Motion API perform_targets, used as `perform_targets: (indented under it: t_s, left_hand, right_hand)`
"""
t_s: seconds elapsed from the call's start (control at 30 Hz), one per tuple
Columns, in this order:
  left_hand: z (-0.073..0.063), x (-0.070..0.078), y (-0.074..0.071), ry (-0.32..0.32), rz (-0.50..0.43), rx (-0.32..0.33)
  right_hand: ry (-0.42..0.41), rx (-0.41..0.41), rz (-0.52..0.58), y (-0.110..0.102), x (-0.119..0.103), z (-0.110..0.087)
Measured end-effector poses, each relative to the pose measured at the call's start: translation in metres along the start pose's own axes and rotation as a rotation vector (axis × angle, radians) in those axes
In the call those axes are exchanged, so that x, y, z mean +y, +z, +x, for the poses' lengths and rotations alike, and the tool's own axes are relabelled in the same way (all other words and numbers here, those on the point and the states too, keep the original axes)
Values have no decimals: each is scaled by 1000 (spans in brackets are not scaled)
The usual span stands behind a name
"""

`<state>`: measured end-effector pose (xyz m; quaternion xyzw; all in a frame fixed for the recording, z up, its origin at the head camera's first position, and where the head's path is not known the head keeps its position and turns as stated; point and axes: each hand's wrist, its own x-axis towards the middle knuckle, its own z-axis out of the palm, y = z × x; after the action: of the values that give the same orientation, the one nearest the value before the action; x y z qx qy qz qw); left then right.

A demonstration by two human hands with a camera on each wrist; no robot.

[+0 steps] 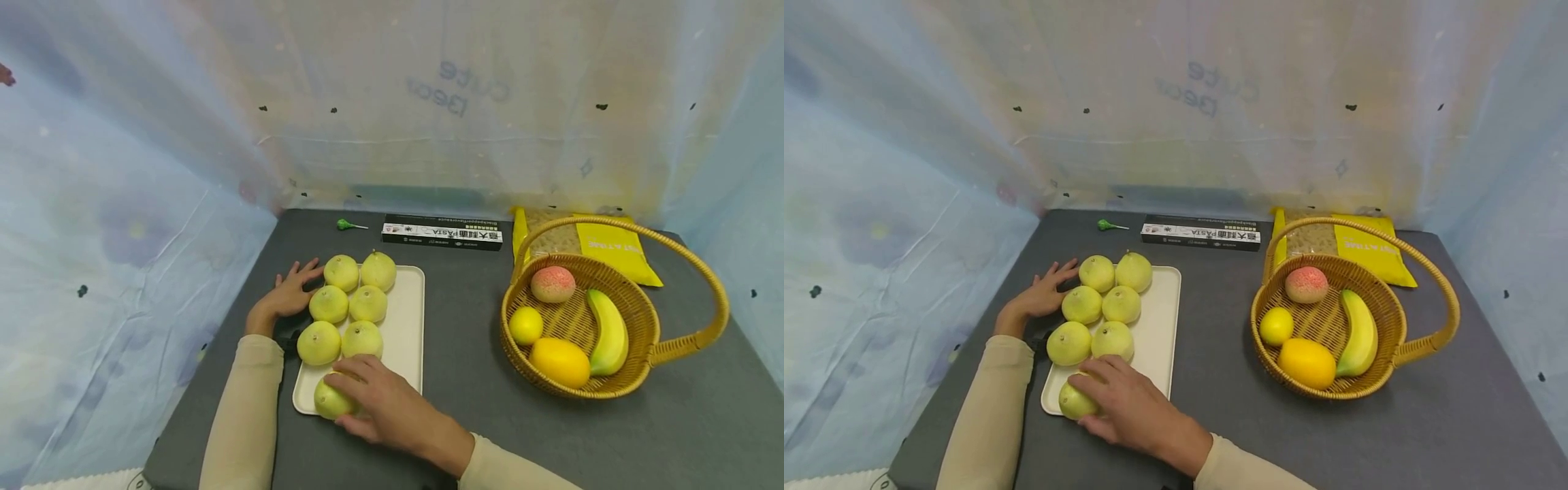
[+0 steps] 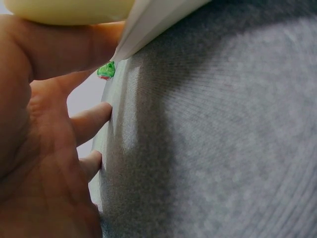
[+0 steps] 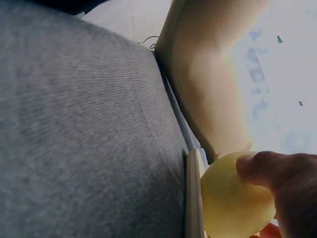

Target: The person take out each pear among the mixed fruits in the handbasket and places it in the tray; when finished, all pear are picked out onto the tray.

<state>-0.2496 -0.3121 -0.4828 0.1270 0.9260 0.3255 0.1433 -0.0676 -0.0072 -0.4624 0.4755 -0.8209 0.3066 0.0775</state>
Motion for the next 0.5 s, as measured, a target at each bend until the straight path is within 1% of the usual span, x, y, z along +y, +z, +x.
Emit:
perform_targets:
  t_s: [0.1, 0.23, 0.27, 0.33, 0.43, 0.5]
  left_hand:
    - [-3, 8, -3, -16, 13, -11]
    - [-4, 7, -5, -27, 24, -7]
    - [-5, 9, -5, -26, 20, -5]
    - [-4, 7, -4, -19, 6, -9]
    - [-1, 0, -1, -6, -15, -4]
    - [1, -5, 1, 4, -14, -4]
  right_hand:
    - [-3, 12, -74, 0, -1, -2]
    - [13, 32, -108, 1, 0, -1]
    - [18, 35, -119, 2, -1, -1]
    - [23, 42, -164, 2, -2, 2]
    - [44, 54, -231, 4, -4, 4]
    - [64, 51, -253, 4, -5, 4]
